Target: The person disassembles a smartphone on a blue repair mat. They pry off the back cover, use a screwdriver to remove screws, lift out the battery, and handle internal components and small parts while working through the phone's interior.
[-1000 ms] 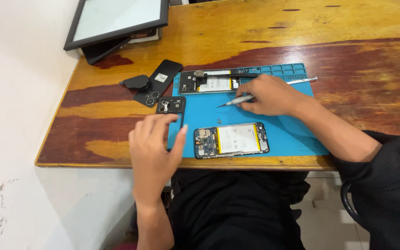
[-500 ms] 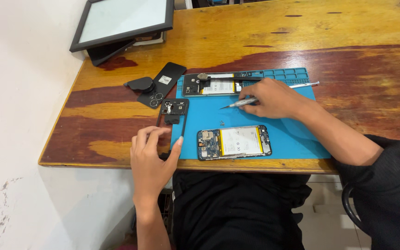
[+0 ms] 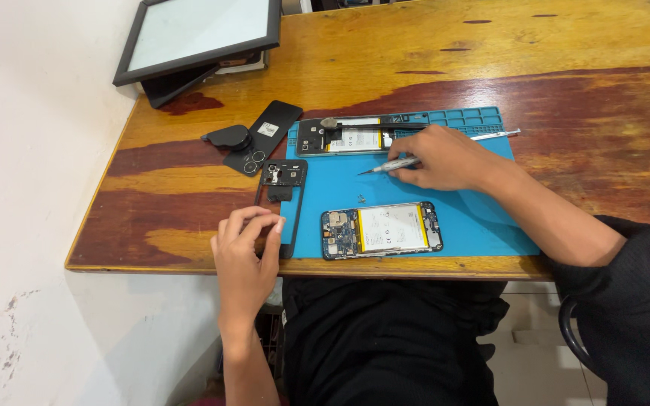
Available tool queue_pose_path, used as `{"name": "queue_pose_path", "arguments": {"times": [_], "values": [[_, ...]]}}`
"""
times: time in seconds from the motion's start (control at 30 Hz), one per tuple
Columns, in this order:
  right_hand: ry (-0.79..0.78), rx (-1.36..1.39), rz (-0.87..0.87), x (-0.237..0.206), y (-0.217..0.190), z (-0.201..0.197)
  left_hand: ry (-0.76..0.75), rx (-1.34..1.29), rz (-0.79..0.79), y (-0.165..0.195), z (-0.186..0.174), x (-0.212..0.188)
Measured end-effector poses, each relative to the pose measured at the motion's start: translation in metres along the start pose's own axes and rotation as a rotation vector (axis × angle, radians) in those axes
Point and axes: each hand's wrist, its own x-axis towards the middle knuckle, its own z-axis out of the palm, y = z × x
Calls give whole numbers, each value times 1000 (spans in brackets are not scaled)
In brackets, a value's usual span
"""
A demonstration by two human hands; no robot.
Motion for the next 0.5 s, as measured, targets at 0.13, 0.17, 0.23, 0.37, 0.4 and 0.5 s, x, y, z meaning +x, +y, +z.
{"name": "queue_pose_path", "arguments": {"times": [0.13,0.17,0.23,0.37,0.4,0.5], "values": [[-3,-3,4,0,0,0,0,-10,20,0,-1,0],[-7,-4,9,0,-1,0,1,-13,25,0,-2,0],[-8,-6,7,0,-1,0,-18,-56,4,-1,-4,1],[-43,-20,48,0,-2,-1,-61,-61,-45,3,-9,2],[-31,-16,27,0,-2,-1,-57,5,-30,5,-10,2],[-13,-10,2,-1,-2,-1,-65,161,-7,13,-17,1]]}}
